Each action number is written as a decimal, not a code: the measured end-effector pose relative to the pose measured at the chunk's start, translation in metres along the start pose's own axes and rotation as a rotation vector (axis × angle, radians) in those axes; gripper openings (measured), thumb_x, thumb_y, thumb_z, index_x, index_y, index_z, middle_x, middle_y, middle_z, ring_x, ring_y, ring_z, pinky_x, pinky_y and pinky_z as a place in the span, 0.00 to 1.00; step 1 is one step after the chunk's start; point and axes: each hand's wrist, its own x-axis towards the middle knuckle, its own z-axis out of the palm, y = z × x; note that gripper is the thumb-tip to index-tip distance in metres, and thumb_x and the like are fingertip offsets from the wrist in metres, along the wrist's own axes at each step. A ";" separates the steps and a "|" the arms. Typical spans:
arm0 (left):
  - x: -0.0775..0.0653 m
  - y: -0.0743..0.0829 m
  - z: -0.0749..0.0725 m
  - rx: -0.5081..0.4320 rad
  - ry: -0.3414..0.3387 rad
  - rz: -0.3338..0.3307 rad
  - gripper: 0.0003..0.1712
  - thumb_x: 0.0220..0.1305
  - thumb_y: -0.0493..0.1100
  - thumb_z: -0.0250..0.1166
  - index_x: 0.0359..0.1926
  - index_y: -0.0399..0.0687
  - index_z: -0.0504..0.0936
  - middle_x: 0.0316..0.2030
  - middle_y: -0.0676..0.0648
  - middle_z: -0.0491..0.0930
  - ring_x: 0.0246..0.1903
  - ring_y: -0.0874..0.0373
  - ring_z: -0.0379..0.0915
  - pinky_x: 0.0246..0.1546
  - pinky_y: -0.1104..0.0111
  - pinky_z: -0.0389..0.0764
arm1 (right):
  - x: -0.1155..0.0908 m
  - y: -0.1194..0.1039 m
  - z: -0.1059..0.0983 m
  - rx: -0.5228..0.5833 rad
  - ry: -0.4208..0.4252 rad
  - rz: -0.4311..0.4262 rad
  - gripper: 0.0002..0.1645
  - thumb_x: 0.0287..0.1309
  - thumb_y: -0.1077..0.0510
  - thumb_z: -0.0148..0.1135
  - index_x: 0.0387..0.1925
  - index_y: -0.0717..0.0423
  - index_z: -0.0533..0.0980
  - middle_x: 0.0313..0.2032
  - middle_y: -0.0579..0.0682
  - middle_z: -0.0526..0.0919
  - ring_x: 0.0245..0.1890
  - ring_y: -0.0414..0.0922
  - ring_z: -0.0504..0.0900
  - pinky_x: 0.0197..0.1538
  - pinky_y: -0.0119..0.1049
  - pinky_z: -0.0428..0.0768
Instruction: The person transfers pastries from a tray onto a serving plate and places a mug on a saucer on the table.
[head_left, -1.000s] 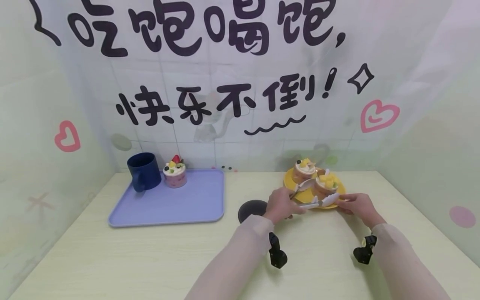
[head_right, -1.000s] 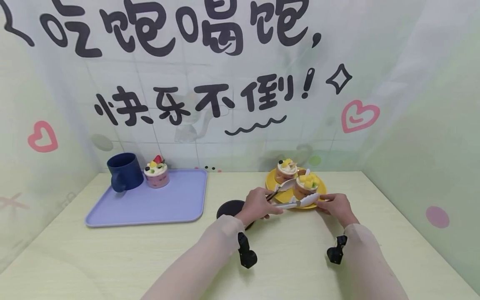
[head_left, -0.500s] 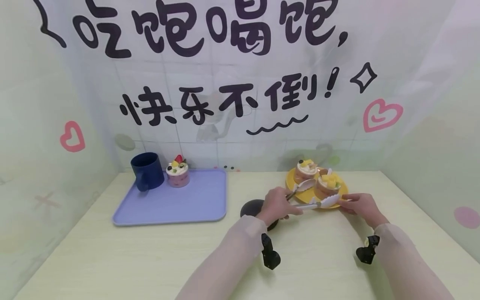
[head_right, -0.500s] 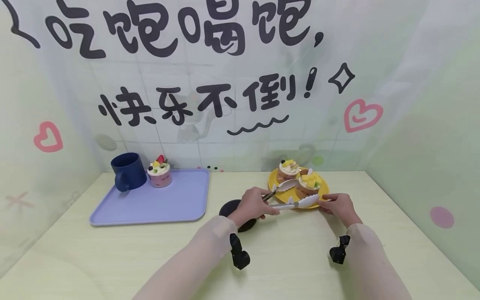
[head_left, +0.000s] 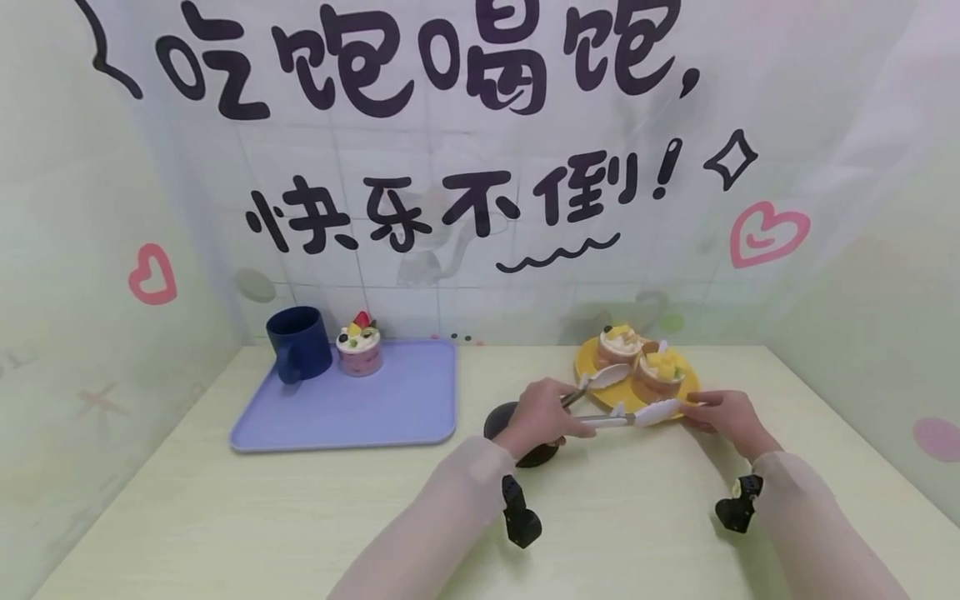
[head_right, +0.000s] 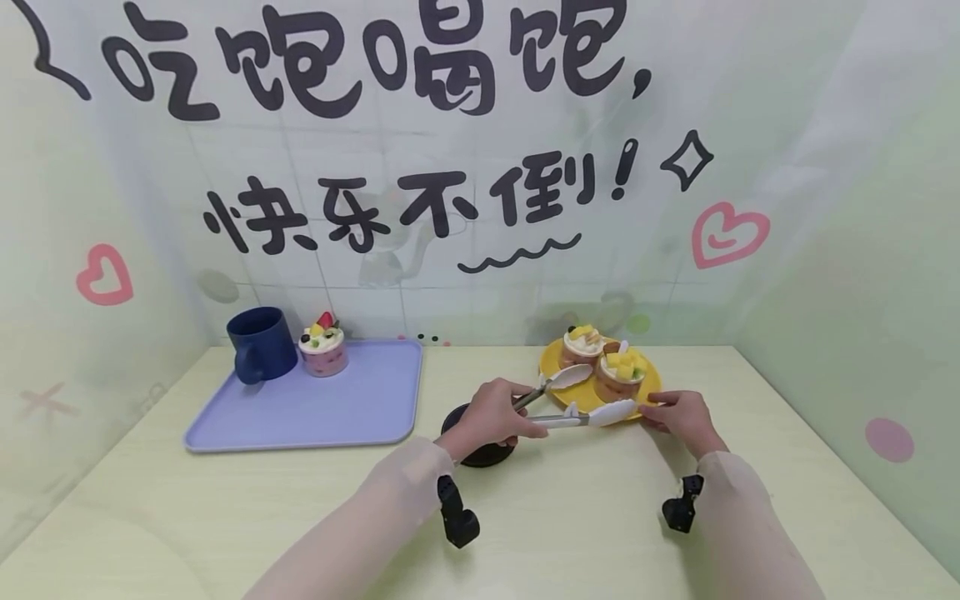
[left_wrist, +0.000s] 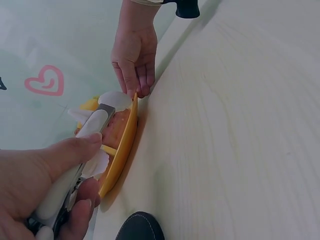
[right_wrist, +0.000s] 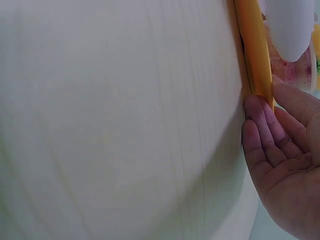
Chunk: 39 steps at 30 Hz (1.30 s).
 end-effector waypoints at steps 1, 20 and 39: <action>-0.001 -0.001 -0.002 0.002 -0.001 0.004 0.33 0.39 0.41 0.77 0.52 0.45 0.79 0.16 0.50 0.73 0.10 0.58 0.70 0.11 0.72 0.72 | 0.000 0.000 0.000 0.001 -0.001 0.000 0.34 0.58 0.54 0.61 0.53 0.80 0.65 0.35 0.59 0.83 0.32 0.41 0.83 0.42 0.37 0.78; -0.021 -0.023 -0.038 0.023 0.003 0.036 0.30 0.39 0.42 0.77 0.48 0.46 0.80 0.22 0.50 0.71 0.10 0.59 0.71 0.13 0.69 0.75 | -0.001 -0.001 0.001 0.030 -0.013 0.019 0.33 0.59 0.56 0.59 0.54 0.81 0.64 0.35 0.58 0.83 0.32 0.40 0.82 0.37 0.31 0.79; -0.043 -0.034 -0.075 0.055 0.042 0.078 0.36 0.38 0.41 0.77 0.54 0.42 0.77 0.23 0.48 0.72 0.10 0.60 0.70 0.11 0.69 0.73 | 0.000 0.000 0.000 -0.019 -0.016 0.028 0.35 0.59 0.52 0.60 0.54 0.79 0.64 0.35 0.56 0.83 0.31 0.40 0.81 0.38 0.32 0.78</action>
